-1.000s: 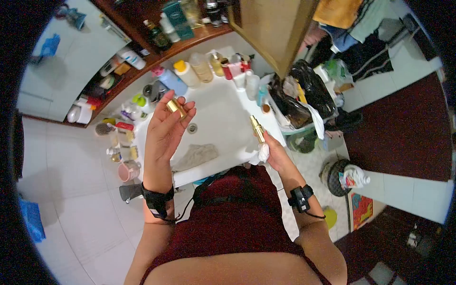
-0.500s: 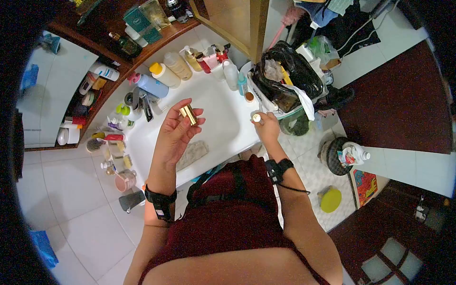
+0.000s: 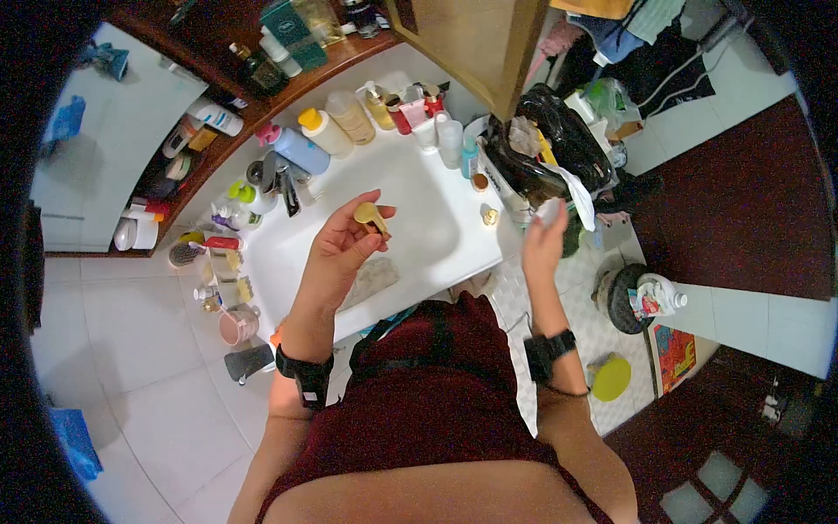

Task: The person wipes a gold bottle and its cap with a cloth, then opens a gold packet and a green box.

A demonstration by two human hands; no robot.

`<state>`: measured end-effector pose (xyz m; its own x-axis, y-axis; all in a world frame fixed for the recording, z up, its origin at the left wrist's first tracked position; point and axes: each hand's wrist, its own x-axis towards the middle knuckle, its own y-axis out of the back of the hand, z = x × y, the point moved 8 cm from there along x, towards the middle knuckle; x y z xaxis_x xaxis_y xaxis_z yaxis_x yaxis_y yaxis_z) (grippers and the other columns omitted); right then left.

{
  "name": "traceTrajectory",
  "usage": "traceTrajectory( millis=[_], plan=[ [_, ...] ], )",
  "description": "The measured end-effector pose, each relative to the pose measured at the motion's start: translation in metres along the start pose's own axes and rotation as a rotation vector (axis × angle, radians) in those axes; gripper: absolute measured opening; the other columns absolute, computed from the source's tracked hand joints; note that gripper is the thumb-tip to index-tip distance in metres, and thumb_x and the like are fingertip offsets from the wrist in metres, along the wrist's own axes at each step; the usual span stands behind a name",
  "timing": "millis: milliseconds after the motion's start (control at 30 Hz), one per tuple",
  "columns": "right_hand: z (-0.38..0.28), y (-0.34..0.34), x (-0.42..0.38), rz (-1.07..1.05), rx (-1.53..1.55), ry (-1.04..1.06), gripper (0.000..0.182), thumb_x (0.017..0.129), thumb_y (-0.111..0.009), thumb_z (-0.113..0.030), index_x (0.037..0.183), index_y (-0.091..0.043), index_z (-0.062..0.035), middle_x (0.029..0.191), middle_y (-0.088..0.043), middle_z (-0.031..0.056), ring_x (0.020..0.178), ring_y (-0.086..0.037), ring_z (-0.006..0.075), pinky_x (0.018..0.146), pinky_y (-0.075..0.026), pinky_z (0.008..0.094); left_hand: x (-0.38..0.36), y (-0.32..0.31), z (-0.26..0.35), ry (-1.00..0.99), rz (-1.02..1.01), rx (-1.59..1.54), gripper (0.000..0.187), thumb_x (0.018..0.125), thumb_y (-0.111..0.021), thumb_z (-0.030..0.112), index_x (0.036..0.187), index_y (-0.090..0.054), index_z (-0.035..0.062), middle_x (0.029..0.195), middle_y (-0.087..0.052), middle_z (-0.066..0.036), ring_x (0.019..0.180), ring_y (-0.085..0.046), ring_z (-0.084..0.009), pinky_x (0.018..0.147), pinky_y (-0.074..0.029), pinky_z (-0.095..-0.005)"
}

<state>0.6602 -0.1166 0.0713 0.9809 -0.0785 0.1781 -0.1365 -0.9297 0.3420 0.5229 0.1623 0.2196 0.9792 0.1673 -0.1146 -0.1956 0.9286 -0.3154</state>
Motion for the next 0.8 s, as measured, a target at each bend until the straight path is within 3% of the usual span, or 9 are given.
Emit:
traceTrajectory(
  millis=[33,133,233,333,433,533,667,767,800],
  plan=[
    [-0.015,0.012,0.001,0.025,0.042,0.071,0.051,0.085,-0.047,-0.007,0.133,-0.031,0.0013,0.129,-0.043,0.0234,0.118,-0.045,0.0297,0.098,-0.035,0.0352,-0.001,-0.001,0.002,-0.018,-0.009,0.021,0.047,0.084,-0.058,0.002,0.129,-0.044,0.0050,0.116,-0.055,-0.008,0.092,-0.055,-0.0109,0.082,-0.045,-0.0237],
    [-0.102,-0.002,-0.017,-0.418,0.954,-0.309,0.056,0.081,-0.050,0.001,0.134,-0.031,0.0001,0.129,-0.045,0.0197,0.114,-0.048,0.0237,0.097,-0.037,0.0333,-0.003,-0.004,0.011,-0.133,-0.023,0.143,0.047,0.082,-0.057,-0.004,0.127,-0.046,0.0045,0.115,-0.056,-0.008,0.096,-0.054,-0.0115,0.085,-0.045,-0.0250],
    [-0.181,-0.023,-0.041,-0.664,0.984,-0.287,0.063,0.075,-0.056,0.006,0.133,-0.034,-0.0009,0.128,-0.047,0.0159,0.109,-0.051,0.0199,0.092,-0.041,0.0316,-0.005,-0.004,0.017,-0.193,-0.044,0.271,0.043,0.081,-0.055,-0.008,0.123,-0.048,0.0031,0.113,-0.056,-0.007,0.096,-0.055,-0.0113,0.086,-0.045,-0.0255],
    [-0.214,-0.039,-0.056,-0.653,0.834,-0.122,0.059,0.073,-0.062,0.004,0.128,-0.044,-0.0029,0.120,-0.053,0.0127,0.101,-0.054,0.0191,0.084,-0.045,0.0299,-0.011,0.001,0.022,-0.228,0.026,0.450,0.038,0.079,-0.058,-0.007,0.116,-0.052,0.0022,0.110,-0.058,-0.008,0.094,-0.057,-0.0147,0.084,-0.046,-0.0271],
    [-0.273,-0.055,-0.068,-0.616,0.392,0.406,0.046,0.072,-0.066,0.001,0.117,-0.056,-0.0057,0.106,-0.057,0.0098,0.089,-0.056,0.0172,0.075,-0.047,0.0261,-0.026,-0.012,0.055,-0.367,0.063,0.793,0.035,0.076,-0.060,-0.005,0.110,-0.055,0.0019,0.104,-0.059,-0.011,0.092,-0.059,-0.0200,0.081,-0.047,-0.0294],
    [-0.284,-0.083,-0.075,-0.683,0.323,0.395,0.036,0.072,-0.068,0.000,0.106,-0.063,-0.0073,0.096,-0.057,0.0081,0.080,-0.055,0.0159,0.069,-0.046,0.0235,-0.037,-0.009,0.067,-0.503,0.156,0.960,0.035,0.072,-0.061,-0.006,0.106,-0.054,0.0004,0.092,-0.057,-0.015,0.077,-0.058,-0.0288,0.068,-0.047,-0.0328],
    [-0.292,-0.108,-0.083,-0.800,0.442,0.318,0.025,0.073,-0.068,-0.003,0.098,-0.064,-0.0047,0.091,-0.060,0.0064,0.074,-0.055,0.0113,0.062,-0.045,0.0218,-0.052,0.008,0.073,-0.566,0.243,0.941,0.031,0.073,-0.060,-0.004,0.103,-0.055,0.0001,0.090,-0.057,-0.015,0.077,-0.057,-0.0307,0.067,-0.046,-0.0344],
    [-0.274,-0.134,-0.087,-0.849,0.609,0.023,0.017,0.077,-0.065,-0.002,0.094,-0.064,-0.0028,0.086,-0.061,0.0044,0.069,-0.054,0.0081,0.060,-0.044,0.0216,-0.061,0.019,0.072,-0.549,0.259,0.888,0.028,0.075,-0.059,-0.003,0.103,-0.055,0.0002,0.089,-0.058,-0.015,0.076,-0.057,-0.0296,0.068,-0.046,-0.0338],
    [-0.273,-0.139,-0.088,-0.842,0.522,0.022,0.016,0.078,-0.064,-0.002,0.095,-0.064,-0.0023,0.085,-0.061,0.0041,0.069,-0.054,0.0077,0.060,-0.045,0.0215,-0.063,0.024,0.071,-0.544,0.274,0.866,0.028,0.075,-0.059,-0.003,0.103,-0.055,0.0004,0.089,-0.058,-0.014,0.077,-0.057,-0.0288,0.068,-0.046,-0.0335]
  ],
)
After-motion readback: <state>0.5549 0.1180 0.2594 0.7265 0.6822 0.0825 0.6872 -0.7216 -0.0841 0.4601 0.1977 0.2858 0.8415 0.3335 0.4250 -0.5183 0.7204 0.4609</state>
